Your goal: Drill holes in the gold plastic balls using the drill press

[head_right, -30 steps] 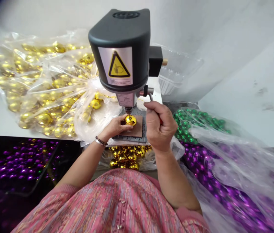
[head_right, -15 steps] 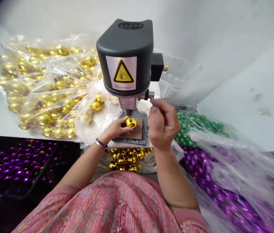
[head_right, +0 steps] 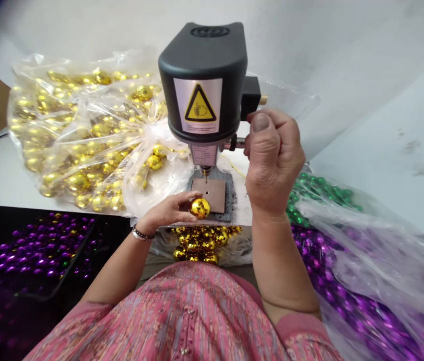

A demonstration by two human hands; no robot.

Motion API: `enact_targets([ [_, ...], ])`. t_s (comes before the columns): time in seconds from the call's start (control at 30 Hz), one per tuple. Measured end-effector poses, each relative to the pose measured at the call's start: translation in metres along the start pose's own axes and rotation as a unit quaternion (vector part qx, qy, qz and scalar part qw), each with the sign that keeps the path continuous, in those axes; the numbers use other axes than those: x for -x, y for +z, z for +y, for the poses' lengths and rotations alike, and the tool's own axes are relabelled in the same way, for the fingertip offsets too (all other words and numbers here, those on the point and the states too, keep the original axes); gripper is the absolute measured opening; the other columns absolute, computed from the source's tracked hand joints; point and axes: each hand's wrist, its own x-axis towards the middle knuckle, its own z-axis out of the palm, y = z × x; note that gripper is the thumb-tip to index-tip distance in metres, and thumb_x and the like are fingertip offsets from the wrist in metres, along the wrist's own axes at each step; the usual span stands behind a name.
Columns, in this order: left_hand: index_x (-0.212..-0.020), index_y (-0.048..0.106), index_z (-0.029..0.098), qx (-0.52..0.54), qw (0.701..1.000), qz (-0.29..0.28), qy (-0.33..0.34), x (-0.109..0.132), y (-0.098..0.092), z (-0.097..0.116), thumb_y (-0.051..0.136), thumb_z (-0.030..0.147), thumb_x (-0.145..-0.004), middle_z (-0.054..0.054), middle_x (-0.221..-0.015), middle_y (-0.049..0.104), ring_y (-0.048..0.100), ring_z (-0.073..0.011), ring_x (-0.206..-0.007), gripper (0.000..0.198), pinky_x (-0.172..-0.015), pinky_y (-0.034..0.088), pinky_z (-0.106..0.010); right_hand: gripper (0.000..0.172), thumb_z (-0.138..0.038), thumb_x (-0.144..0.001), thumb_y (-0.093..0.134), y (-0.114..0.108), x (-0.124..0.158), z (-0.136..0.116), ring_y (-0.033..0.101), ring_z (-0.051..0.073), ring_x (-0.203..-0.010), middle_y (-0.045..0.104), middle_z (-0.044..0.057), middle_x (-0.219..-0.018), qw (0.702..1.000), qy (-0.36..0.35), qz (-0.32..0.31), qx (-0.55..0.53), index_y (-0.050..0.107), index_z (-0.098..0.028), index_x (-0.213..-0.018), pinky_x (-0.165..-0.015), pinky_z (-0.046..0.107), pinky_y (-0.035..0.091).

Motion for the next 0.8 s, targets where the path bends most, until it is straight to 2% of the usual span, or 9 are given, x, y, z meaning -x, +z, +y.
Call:
enact_targets([
  [0.07, -0.134, 0.066, 0.019, -0.030, 0.999, 0.034, -0.016, 0.002, -0.014, 0.001, 0.076, 0.043, -0.078, -0.008, -0.114, 0.075, 0.067, -0.0177, -0.083, 0.062, -0.078, 0.054, -0.030, 0.037, -0.052, -0.093, 0.058, -0.001, 0.000, 0.000, 0.043, 0.003, -0.051, 0.045, -0.006, -0.059, 1.000, 0.000, -0.004, 0.005, 0.067, -0.016, -0.095, -0.054, 0.023, 0.039],
  [0.13, -0.130, 0.069, 0.017, -0.079, 0.985, 0.142, -0.055, -0.003, -0.031, -0.002, 0.064, 0.042, -0.089, -0.010, -0.114, 0.075, 0.068, -0.0201, -0.086, 0.049, -0.082, 0.054, -0.033, 0.037, -0.051, -0.093, 0.057, -0.001, 0.000, 0.000, 0.043, 0.003, -0.050, 0.047, -0.005, -0.059, 1.000, 0.000, -0.001, 0.003, 0.068, -0.016, -0.094, -0.053, 0.023, 0.036],
  [0.2, -0.127, 0.070, 0.013, -0.159, 0.946, 0.260, -0.109, -0.013, -0.050, -0.009, 0.052, 0.030, -0.095, -0.015, -0.117, 0.074, 0.068, -0.0266, -0.101, 0.040, -0.094, 0.052, -0.039, 0.036, -0.051, -0.093, 0.059, -0.001, 0.001, 0.000, 0.042, 0.003, -0.049, 0.048, -0.005, -0.059, 1.000, 0.001, 0.004, -0.005, 0.069, -0.016, -0.094, -0.052, 0.023, 0.035],
  [0.23, -0.126, 0.069, 0.011, -0.205, 0.921, 0.301, -0.135, -0.019, -0.059, -0.013, 0.049, 0.023, -0.095, -0.018, -0.120, 0.073, 0.067, -0.0303, -0.109, 0.039, -0.099, 0.050, -0.042, 0.036, -0.051, -0.093, 0.059, -0.001, 0.001, -0.001, 0.042, 0.003, -0.049, 0.048, -0.005, -0.059, 1.000, 0.001, 0.004, -0.007, 0.069, -0.017, -0.094, -0.052, 0.024, 0.035],
  [0.3, -0.131, 0.065, 0.009, -0.282, 0.880, 0.342, -0.172, -0.030, -0.075, -0.021, 0.046, 0.013, -0.092, -0.023, -0.130, 0.068, 0.062, -0.0362, -0.122, 0.044, -0.105, 0.046, -0.046, 0.035, -0.050, -0.093, 0.059, -0.002, 0.001, -0.001, 0.043, 0.003, -0.050, 0.048, -0.005, -0.060, 1.000, 0.002, -0.003, -0.004, 0.069, -0.017, -0.095, -0.054, 0.025, 0.037],
  [0.4, -0.144, 0.053, 0.012, -0.328, 0.854, 0.336, -0.222, -0.043, -0.091, -0.033, 0.047, 0.011, -0.090, -0.026, -0.140, 0.060, 0.060, -0.0408, -0.124, 0.054, -0.101, 0.046, -0.050, 0.035, -0.051, -0.094, 0.057, -0.004, 0.001, -0.001, 0.044, 0.004, -0.053, 0.048, -0.005, -0.062, 1.000, 0.006, -0.019, 0.004, 0.069, -0.018, -0.096, -0.056, 0.025, 0.039],
  [0.5, -0.140, 0.056, 0.014, -0.335, 0.852, 0.317, -0.250, -0.050, -0.099, -0.042, 0.047, 0.017, -0.093, -0.025, -0.141, 0.058, 0.061, -0.0411, -0.121, 0.049, -0.096, 0.047, -0.051, 0.037, -0.053, -0.092, 0.059, -0.005, 0.002, 0.001, 0.045, 0.004, -0.053, 0.048, -0.005, -0.062, 1.000, 0.008, -0.019, -0.006, 0.069, -0.018, -0.097, -0.056, 0.025, 0.040],
  [0.63, -0.128, 0.065, 0.015, -0.323, 0.874, 0.318, -0.178, -0.054, -0.100, -0.052, 0.046, 0.024, -0.095, -0.021, -0.135, 0.063, 0.057, -0.0348, -0.128, 0.039, -0.104, 0.045, -0.044, 0.038, -0.056, -0.091, 0.060, -0.005, 0.003, 0.004, 0.044, 0.004, -0.053, 0.048, -0.005, -0.061, 1.000, 0.003, -0.010, -0.015, 0.067, -0.019, -0.095, -0.055, 0.025, 0.039],
  [0.8, -0.123, 0.067, 0.015, -0.263, 0.907, 0.284, -0.166, -0.056, -0.086, -0.060, 0.054, 0.034, -0.093, -0.017, -0.118, 0.071, 0.063, -0.0314, -0.115, 0.038, -0.102, 0.046, -0.041, 0.036, -0.055, -0.092, 0.059, -0.006, 0.007, 0.000, 0.043, 0.004, -0.052, 0.048, -0.005, -0.061, 1.000, 0.016, -0.018, -0.003, 0.065, -0.020, -0.095, -0.057, 0.026, 0.041],
])
